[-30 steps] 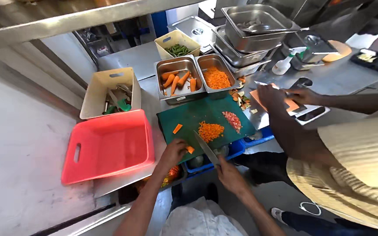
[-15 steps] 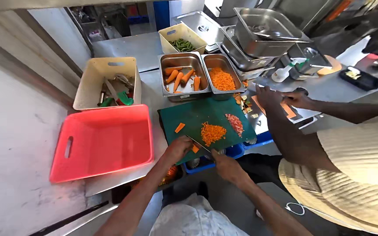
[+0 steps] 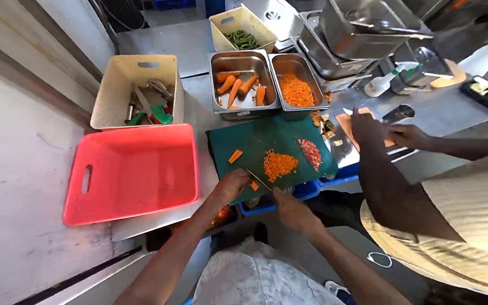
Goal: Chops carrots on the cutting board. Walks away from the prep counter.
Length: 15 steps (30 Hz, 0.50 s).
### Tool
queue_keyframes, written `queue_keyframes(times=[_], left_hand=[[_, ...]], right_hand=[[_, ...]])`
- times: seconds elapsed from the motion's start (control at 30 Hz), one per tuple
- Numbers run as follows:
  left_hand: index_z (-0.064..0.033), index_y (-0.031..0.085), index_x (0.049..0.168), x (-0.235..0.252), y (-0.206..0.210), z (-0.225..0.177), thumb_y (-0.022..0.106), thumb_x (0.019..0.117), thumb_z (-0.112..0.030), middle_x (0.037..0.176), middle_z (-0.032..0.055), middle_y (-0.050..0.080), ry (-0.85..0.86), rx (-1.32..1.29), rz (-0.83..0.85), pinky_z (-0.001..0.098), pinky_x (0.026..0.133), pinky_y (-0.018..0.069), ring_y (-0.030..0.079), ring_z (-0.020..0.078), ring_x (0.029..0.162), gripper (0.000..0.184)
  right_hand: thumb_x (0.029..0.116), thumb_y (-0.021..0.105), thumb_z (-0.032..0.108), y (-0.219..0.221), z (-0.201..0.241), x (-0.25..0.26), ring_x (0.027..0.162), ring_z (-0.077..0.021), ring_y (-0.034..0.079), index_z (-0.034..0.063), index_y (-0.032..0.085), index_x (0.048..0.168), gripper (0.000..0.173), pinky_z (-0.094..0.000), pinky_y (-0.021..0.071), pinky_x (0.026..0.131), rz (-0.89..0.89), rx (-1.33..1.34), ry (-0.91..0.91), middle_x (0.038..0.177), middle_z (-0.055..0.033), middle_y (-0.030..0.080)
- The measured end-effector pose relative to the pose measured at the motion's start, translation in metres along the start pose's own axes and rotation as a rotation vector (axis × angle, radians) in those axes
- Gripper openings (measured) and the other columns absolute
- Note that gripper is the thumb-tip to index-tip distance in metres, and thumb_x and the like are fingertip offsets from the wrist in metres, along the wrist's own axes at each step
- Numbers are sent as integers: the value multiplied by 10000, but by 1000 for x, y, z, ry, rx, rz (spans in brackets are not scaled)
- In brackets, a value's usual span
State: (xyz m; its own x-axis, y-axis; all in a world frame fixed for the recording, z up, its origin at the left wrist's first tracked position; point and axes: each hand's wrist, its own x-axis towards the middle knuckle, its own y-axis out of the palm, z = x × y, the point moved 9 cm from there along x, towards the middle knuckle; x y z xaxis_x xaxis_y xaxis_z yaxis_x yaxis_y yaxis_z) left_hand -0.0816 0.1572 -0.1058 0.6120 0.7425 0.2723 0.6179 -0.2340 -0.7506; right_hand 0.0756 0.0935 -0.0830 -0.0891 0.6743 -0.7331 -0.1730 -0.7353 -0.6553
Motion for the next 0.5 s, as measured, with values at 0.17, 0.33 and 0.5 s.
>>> queue_keyframes(times=[0.17,0.33,0.5], left_hand=[[-67,773,998,-3,1,1,635,1005,-131,1129,57,731,5,5,-12,366,1048,535,665,193,1149,152],[-42,773,984,-4,-1,-4,645,983,-80,1131,87,737,-27,-18,-38,399,1055,532,672,230,1151,134],[-44,775,1087,-8,-2,-13,659,960,-36,1199,105,731,-96,21,-112,414,1066,519,660,255,1193,172]], right_hand=[[1025,547,151,1,0,10,1049,-410,691,130,417,1452,447,-600,561,877,-2,-25,-45,1139,-212,677],[1039,541,173,10,-2,10,1087,-395,679,108,399,1481,469,-594,551,913,6,35,-46,1187,-215,661],[1024,610,210,16,-11,24,1107,-452,670,28,321,1564,639,-641,540,938,-97,60,-151,1260,-299,635]])
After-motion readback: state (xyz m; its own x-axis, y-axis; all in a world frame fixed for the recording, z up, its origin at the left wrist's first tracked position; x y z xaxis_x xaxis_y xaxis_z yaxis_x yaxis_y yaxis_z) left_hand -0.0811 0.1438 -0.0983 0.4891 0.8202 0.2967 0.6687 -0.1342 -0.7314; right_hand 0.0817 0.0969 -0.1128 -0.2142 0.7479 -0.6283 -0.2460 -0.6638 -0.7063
